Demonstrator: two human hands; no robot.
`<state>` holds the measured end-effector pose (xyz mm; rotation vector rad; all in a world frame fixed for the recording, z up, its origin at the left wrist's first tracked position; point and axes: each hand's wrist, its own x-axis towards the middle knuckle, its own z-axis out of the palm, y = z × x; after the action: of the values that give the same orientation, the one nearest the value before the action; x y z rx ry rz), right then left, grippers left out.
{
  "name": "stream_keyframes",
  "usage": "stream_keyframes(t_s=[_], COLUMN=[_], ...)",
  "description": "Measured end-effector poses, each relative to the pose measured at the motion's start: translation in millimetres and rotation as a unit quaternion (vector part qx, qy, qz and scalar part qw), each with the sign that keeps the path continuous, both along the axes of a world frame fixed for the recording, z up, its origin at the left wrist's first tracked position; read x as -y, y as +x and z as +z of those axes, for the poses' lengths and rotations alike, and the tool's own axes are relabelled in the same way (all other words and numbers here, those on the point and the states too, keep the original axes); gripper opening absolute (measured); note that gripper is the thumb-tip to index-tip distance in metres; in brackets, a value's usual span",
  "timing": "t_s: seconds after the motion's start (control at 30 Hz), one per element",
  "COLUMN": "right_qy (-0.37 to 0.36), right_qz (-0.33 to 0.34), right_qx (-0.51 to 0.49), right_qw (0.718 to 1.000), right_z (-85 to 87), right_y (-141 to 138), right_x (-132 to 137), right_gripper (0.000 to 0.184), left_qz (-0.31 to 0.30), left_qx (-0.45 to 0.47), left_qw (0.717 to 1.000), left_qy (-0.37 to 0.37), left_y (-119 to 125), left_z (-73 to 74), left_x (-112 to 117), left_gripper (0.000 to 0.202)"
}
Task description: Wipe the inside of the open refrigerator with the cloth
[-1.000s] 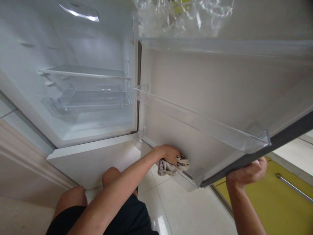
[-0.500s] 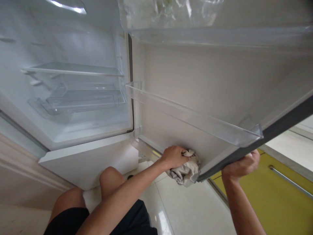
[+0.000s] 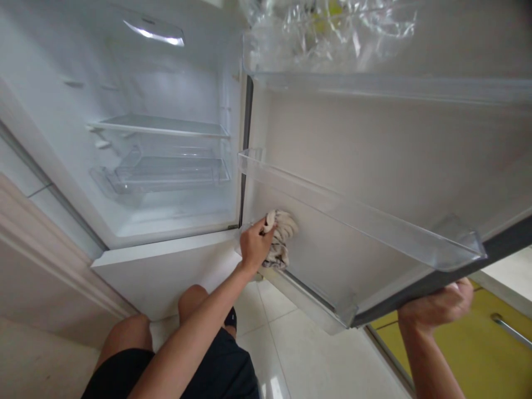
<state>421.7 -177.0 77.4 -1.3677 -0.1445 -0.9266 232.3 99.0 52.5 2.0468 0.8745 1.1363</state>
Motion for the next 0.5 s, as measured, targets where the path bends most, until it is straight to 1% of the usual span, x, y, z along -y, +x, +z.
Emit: stream_keyframes(t_s=[0.07, 0.13, 0.2, 0.27, 0.3, 0.37, 0.43, 0.5], right_qy=[-0.008, -0.017, -0.033, -0.051, -0.057, -0.062, -0.058, -0.065], right_qz=[-0.006, -0.012, -0.020, -0.030, -0.035, -0.041, -0.043, -0.014], right_qx=[0.005, 0.002, -0.001, -0.001, -0.003, -0.009, -0.015, -0.023], right_qw=[1.000, 1.000, 0.999, 0.998, 0.998, 0.997, 0.997, 0.997], right_z=[-0.9, -1.6, -1.3, -0.2, 0.4, 0.7, -1.3, -5.7], right_y=[1, 2, 1, 0, -1, -1, 2, 8], right_x=[1, 2, 3, 3, 3, 4, 6, 10], right_gripper=[0.009, 0.011, 0.015, 0.019, 0.021, 0.024, 0.026, 0.024], left_qz=[0.103, 0.153, 0.161, 0.158, 0.161, 0.173, 0.184, 0.191], left_qx=[-0.004, -0.017, -0.024, -0.002, 0.021, 0.078, 0.116, 0.118], left_qw=[0.994, 0.985, 0.981, 0.976, 0.973, 0.962, 0.950, 0.941], left_qy=[0.035, 0.073, 0.110, 0.146, 0.164, 0.197, 0.226, 0.252], left_y=[-10, -19, -23, -24, -24, -24, -25, -29], left_z=[-1.6, -4.5, -8.2, -9.3, -7.4, 3.3, 22.0, 42.1], left_x=[-29, -48, -56, -55, -53, -50, -50, -54], left_gripper=[0.032, 0.031, 0.027, 0.023, 0.023, 0.024, 0.025, 0.022])
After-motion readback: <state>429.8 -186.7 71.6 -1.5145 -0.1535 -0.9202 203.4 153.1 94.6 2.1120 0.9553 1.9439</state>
